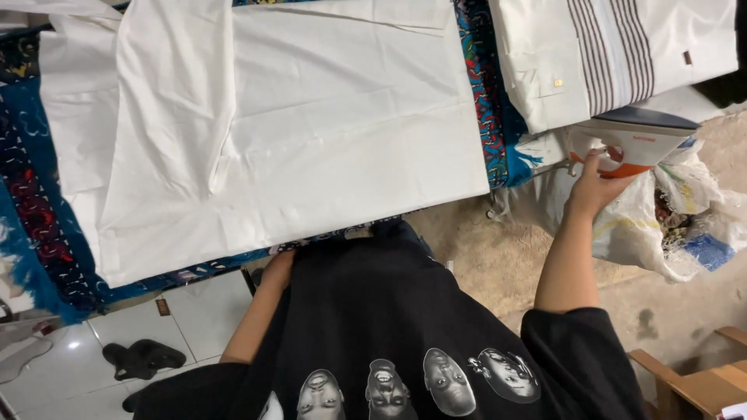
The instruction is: The person takes a white garment from a basket, spreads it flat on a table, applies spray, and irons the fabric.
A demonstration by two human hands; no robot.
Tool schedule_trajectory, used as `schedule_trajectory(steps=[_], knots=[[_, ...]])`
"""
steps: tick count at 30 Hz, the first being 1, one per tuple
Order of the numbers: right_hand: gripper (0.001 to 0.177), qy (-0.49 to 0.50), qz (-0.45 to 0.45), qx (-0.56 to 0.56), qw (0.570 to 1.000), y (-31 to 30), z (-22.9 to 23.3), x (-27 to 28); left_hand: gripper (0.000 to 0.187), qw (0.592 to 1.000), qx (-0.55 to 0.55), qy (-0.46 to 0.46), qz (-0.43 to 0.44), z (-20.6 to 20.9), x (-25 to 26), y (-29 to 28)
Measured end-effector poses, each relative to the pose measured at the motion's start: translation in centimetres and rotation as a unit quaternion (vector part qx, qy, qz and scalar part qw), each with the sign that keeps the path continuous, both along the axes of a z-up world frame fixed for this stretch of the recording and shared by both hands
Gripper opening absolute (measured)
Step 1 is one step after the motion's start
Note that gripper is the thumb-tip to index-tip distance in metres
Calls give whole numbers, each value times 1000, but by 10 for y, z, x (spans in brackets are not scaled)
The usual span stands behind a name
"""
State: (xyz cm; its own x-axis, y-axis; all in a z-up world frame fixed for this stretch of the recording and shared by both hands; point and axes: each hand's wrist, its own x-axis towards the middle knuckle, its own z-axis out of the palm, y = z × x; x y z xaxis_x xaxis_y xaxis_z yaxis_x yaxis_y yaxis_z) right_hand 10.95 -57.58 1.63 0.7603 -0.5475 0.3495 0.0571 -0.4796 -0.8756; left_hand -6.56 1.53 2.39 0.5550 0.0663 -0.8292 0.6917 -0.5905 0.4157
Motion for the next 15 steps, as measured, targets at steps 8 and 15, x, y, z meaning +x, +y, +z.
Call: schedule_trajectory(steps=[8,15], knots=[[20,43,-32,-231,972,68,58,-47,22,951,169,-63,-253,-38,-31,68],[32,272,163,130,940,209,58,-107,12,810,213,-545,32,-11,14,57]])
